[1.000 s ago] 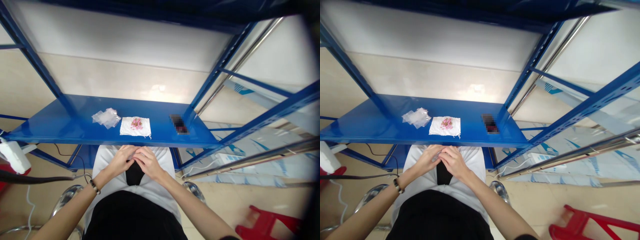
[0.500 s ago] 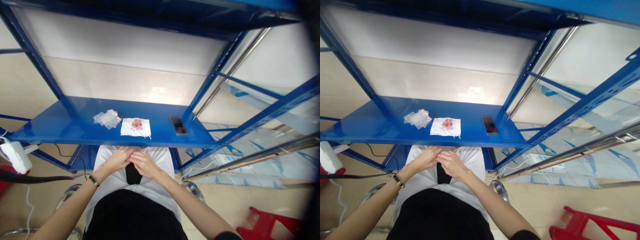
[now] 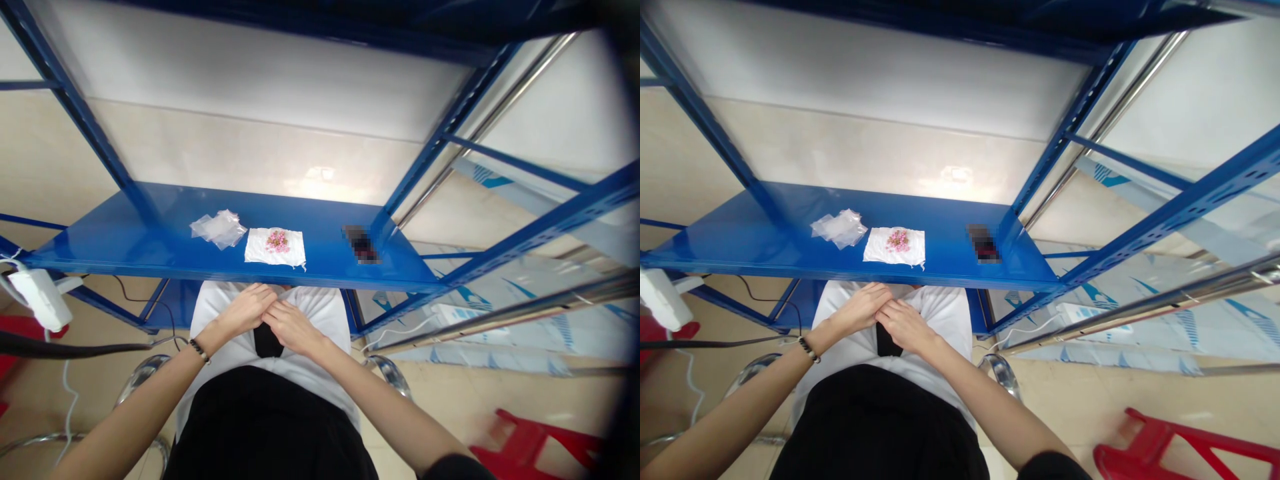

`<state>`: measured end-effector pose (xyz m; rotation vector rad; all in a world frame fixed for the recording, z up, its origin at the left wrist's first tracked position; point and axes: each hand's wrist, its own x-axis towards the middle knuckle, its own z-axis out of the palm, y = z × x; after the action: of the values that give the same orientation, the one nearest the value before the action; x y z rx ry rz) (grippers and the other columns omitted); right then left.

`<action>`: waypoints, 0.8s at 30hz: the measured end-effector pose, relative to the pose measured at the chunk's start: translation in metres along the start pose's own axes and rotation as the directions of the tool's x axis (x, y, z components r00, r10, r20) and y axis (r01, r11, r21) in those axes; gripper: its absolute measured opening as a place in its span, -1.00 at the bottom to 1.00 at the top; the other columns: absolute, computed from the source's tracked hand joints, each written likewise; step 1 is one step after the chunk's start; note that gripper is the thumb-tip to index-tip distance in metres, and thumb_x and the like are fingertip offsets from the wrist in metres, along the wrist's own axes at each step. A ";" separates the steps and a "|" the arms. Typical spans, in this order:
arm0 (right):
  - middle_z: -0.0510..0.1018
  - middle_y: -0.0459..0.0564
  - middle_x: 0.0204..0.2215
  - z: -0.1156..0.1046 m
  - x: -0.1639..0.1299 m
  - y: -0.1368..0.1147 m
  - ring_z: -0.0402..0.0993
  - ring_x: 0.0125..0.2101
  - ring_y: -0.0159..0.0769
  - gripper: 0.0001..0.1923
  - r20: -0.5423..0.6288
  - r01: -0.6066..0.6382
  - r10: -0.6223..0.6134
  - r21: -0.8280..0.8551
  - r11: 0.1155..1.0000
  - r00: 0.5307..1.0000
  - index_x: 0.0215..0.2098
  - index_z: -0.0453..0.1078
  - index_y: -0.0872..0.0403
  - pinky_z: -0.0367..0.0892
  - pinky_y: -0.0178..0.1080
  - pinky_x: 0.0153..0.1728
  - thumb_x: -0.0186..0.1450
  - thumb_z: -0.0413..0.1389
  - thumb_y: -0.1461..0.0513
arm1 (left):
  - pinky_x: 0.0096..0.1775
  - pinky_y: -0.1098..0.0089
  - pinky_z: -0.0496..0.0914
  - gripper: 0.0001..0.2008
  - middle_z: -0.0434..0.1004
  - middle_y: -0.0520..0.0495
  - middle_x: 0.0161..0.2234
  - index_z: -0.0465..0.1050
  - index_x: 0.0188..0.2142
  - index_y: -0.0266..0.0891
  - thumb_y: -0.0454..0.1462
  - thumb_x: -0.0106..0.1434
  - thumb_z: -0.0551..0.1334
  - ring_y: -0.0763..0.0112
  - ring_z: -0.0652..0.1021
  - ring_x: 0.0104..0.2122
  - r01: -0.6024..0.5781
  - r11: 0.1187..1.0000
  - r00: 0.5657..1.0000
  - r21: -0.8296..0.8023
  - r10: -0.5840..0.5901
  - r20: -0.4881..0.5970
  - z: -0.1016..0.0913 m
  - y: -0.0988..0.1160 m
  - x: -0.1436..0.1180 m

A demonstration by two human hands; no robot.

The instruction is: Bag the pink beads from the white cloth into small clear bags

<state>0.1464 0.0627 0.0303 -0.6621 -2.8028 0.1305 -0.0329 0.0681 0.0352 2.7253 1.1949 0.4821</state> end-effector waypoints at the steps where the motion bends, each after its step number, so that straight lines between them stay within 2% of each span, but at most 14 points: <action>1: 0.48 0.16 -0.04 -0.001 0.000 -0.001 0.35 0.04 -0.15 -0.67 0.001 0.006 -0.006 0.000 1.000 1.000 -0.07 0.38 0.16 0.27 -0.12 0.07 0.20 0.05 0.45 | -0.10 0.20 0.29 -0.78 0.41 -0.14 -0.29 0.30 -0.28 -0.24 -0.50 0.12 0.06 0.19 0.41 -0.20 0.002 1.000 1.000 0.007 -0.002 -0.002 0.000 0.000 -0.001; 8: 0.49 0.16 -0.07 0.003 -0.002 -0.006 0.35 0.04 -0.11 -0.72 0.020 -0.006 0.007 -0.010 1.000 1.000 -0.11 0.39 0.16 0.24 -0.10 0.08 0.20 0.07 0.43 | -0.13 0.20 0.28 -0.84 0.41 -0.15 -0.30 0.32 -0.28 -0.25 -0.47 0.16 0.08 0.19 0.40 -0.22 0.002 0.998 1.000 0.056 -0.002 0.007 0.004 0.004 -0.003; 14: 0.54 0.17 -0.14 0.020 -0.006 -0.005 0.40 -0.04 -0.09 -0.74 0.035 -0.008 0.008 0.005 1.000 0.999 -0.10 0.39 0.20 0.24 -0.09 0.08 0.22 0.09 0.40 | -0.14 0.20 0.27 -0.86 0.43 -0.16 -0.29 0.35 -0.23 -0.30 -0.43 0.22 0.10 0.18 0.40 -0.23 -0.079 0.993 0.995 0.089 0.074 0.060 0.012 0.008 -0.002; 18: 0.56 0.19 -0.20 0.030 -0.009 -0.005 0.43 -0.10 -0.07 -0.79 0.068 -0.005 0.003 0.032 0.999 0.998 -0.15 0.43 0.23 0.29 -0.08 0.01 0.26 0.06 0.39 | -0.12 0.20 0.27 -0.88 0.45 -0.19 -0.28 0.36 -0.22 -0.30 -0.41 0.24 0.12 0.17 0.41 -0.23 -0.128 0.987 0.987 0.098 0.117 0.108 0.020 0.013 -0.002; 21: 0.56 0.22 -0.21 0.031 -0.008 -0.005 0.43 -0.10 -0.06 -0.81 0.071 -0.017 0.013 0.056 0.998 0.997 -0.19 0.45 0.24 0.31 -0.09 -0.01 0.25 0.06 0.38 | -0.12 0.21 0.27 -0.87 0.47 -0.18 -0.27 0.36 -0.21 -0.29 -0.41 0.25 0.13 0.17 0.43 -0.22 -0.133 0.988 0.985 0.077 0.123 0.121 0.022 0.015 -0.002; 24: 0.56 0.19 -0.25 0.025 -0.004 -0.004 0.44 -0.12 -0.08 -0.81 0.053 -0.014 0.011 0.050 0.999 0.999 -0.21 0.46 0.24 0.28 -0.10 0.03 0.24 0.06 0.40 | -0.13 0.23 0.27 -0.87 0.48 -0.16 -0.27 0.36 -0.20 -0.29 -0.42 0.26 0.11 0.19 0.45 -0.22 -0.115 0.991 0.990 0.073 0.108 0.093 0.017 0.013 -0.002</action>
<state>0.1413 0.0567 0.0059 -0.6736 -2.8363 0.2232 -0.0198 0.0584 0.0220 2.8579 1.0662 0.3281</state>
